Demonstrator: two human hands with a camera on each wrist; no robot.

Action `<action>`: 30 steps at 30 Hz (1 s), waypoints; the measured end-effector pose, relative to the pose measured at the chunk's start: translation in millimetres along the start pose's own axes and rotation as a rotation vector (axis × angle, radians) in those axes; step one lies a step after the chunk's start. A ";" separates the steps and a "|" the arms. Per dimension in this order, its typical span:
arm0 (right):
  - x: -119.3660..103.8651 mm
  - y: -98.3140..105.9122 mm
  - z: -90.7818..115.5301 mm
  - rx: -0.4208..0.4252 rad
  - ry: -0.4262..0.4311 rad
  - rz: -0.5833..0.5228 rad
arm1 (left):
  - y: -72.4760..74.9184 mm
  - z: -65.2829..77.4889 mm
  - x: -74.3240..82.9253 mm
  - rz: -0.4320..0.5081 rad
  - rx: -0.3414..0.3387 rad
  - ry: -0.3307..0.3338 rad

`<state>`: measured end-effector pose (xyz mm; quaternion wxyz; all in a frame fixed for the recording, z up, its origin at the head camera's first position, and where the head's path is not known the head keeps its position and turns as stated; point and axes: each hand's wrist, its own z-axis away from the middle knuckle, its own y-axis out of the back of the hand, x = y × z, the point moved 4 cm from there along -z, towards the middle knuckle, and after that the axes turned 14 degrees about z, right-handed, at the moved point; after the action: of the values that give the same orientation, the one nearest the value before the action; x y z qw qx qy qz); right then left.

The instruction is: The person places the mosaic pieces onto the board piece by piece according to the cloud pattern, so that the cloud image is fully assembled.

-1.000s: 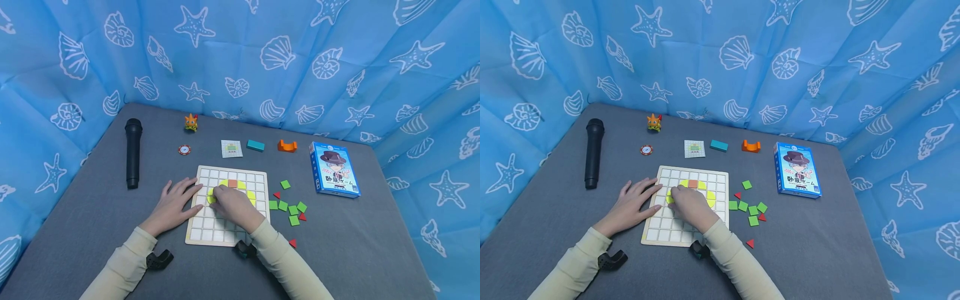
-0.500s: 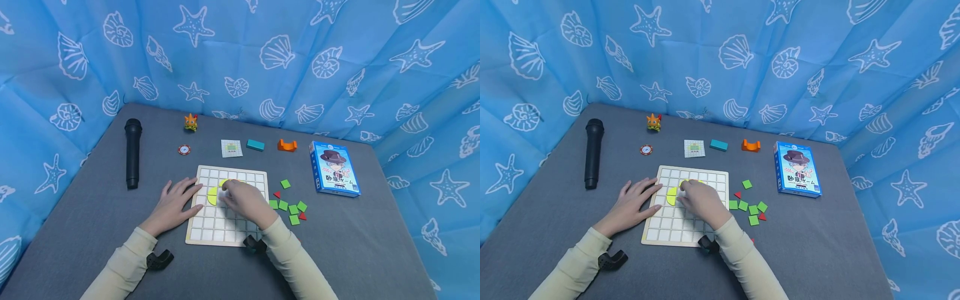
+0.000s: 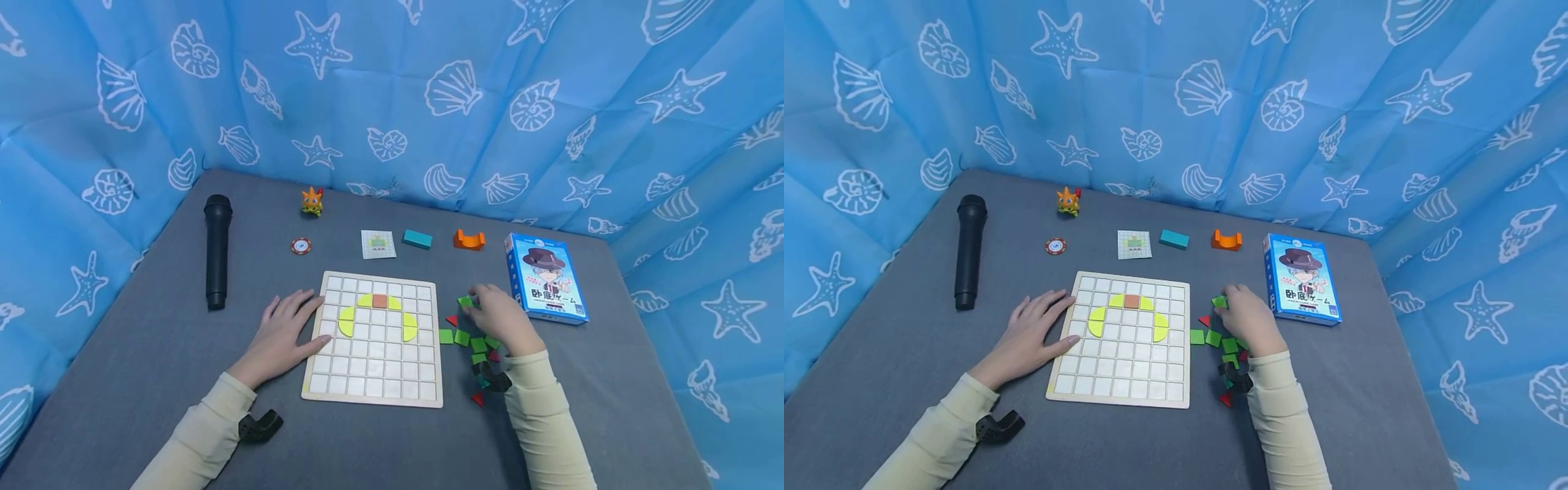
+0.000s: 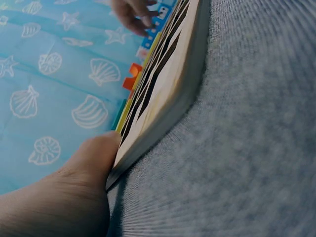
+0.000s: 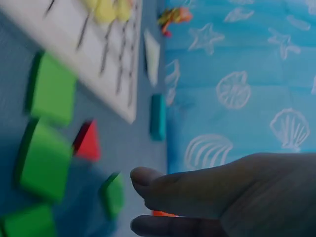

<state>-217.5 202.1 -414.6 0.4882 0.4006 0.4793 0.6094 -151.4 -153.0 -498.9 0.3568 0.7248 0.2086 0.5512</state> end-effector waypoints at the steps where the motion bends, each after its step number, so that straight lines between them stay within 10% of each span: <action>1: 3.9 -2.8 -1.5 -0.009 -0.003 0.004 | 0.6 0.1 -0.6 0.000 0.010 0.013; 30: 13.5 -26.8 -13.6 0.012 0.052 -0.032 | 2.8 0.4 -3.5 0.022 -0.026 -0.012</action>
<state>-227.6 214.4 -443.5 0.4828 0.3798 0.5019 0.6089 -152.3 -157.4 -499.1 0.3614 0.7256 0.1914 0.5534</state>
